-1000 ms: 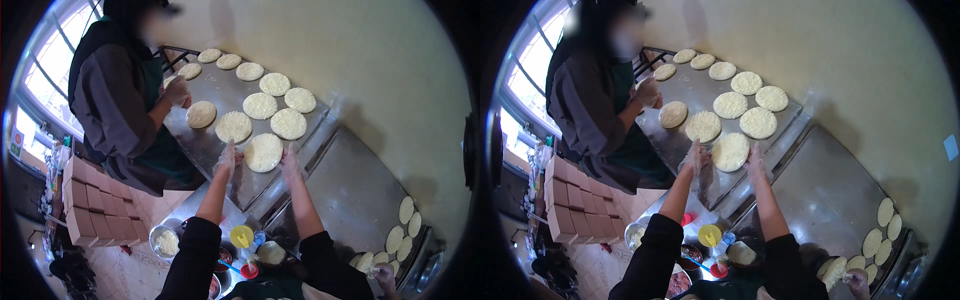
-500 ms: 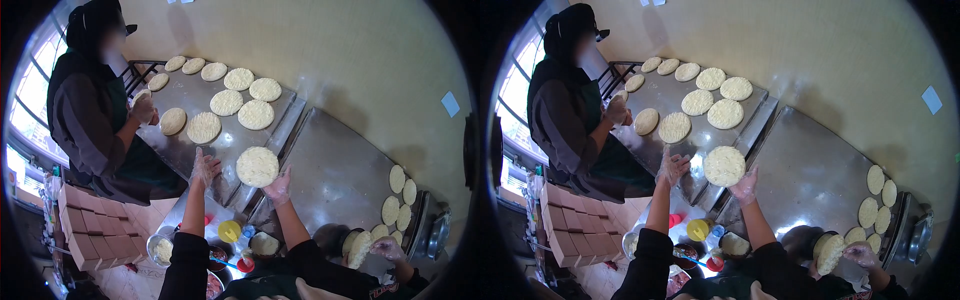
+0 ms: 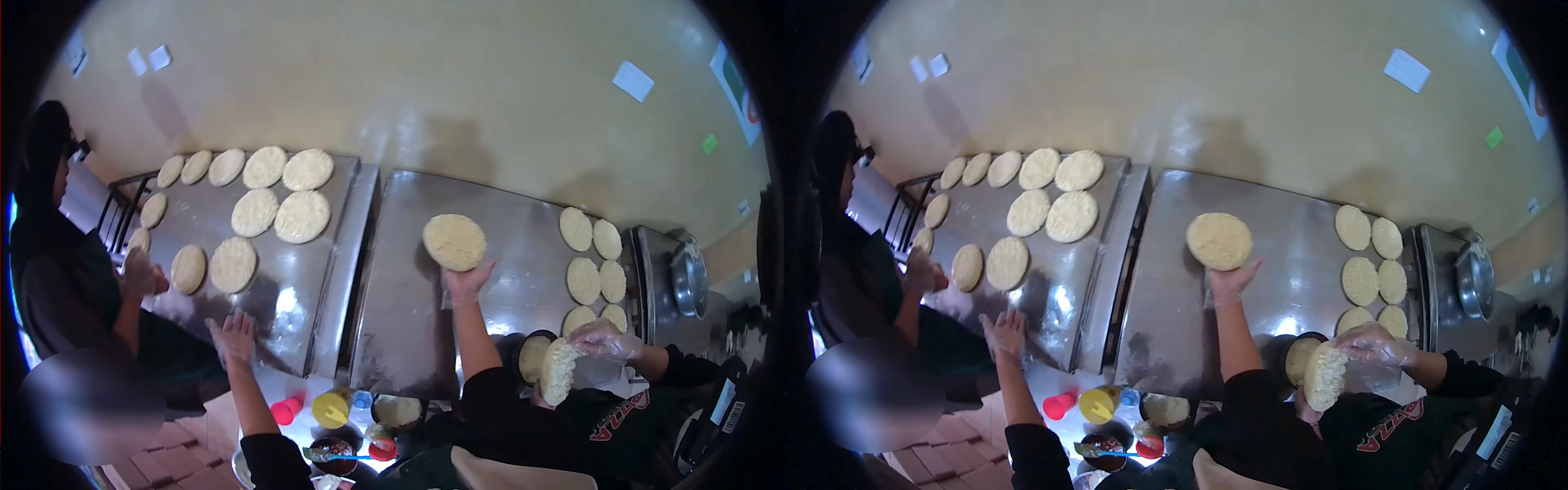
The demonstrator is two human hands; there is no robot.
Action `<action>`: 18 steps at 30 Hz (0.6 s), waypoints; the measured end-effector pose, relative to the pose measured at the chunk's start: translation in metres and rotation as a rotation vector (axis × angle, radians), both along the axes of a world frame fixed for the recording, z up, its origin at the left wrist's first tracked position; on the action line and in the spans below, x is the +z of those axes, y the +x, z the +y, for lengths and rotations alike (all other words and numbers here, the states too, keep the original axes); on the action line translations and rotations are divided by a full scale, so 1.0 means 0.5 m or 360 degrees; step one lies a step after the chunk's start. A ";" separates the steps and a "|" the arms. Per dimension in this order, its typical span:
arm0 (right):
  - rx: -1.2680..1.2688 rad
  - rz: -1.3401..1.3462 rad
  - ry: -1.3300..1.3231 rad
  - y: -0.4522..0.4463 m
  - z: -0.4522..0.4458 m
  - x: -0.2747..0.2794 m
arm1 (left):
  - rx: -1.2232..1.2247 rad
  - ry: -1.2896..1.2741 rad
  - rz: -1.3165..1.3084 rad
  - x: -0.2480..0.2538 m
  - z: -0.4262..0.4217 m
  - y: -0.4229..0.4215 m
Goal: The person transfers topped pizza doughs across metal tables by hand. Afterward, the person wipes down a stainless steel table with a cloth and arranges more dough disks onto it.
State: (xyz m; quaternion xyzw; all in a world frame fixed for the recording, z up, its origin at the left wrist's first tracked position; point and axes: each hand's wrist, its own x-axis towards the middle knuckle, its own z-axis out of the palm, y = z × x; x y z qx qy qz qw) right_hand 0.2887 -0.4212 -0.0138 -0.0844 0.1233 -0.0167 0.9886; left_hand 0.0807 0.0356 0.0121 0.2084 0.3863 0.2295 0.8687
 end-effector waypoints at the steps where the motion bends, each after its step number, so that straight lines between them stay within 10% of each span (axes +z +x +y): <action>1: -0.0143 -0.0149 0.0029 0.029 -0.039 -0.016 | -0.0030 -0.0003 -0.0009 0.001 0.003 0.002; 8: -0.0780 -0.0510 -0.0265 0.186 -0.293 -0.078 | -0.0040 0.0004 -0.0056 -0.025 0.038 0.004; 18: -0.0994 0.0309 -0.0318 0.309 -0.391 -0.019 | -0.0027 -0.0012 -0.0027 -0.024 0.056 0.028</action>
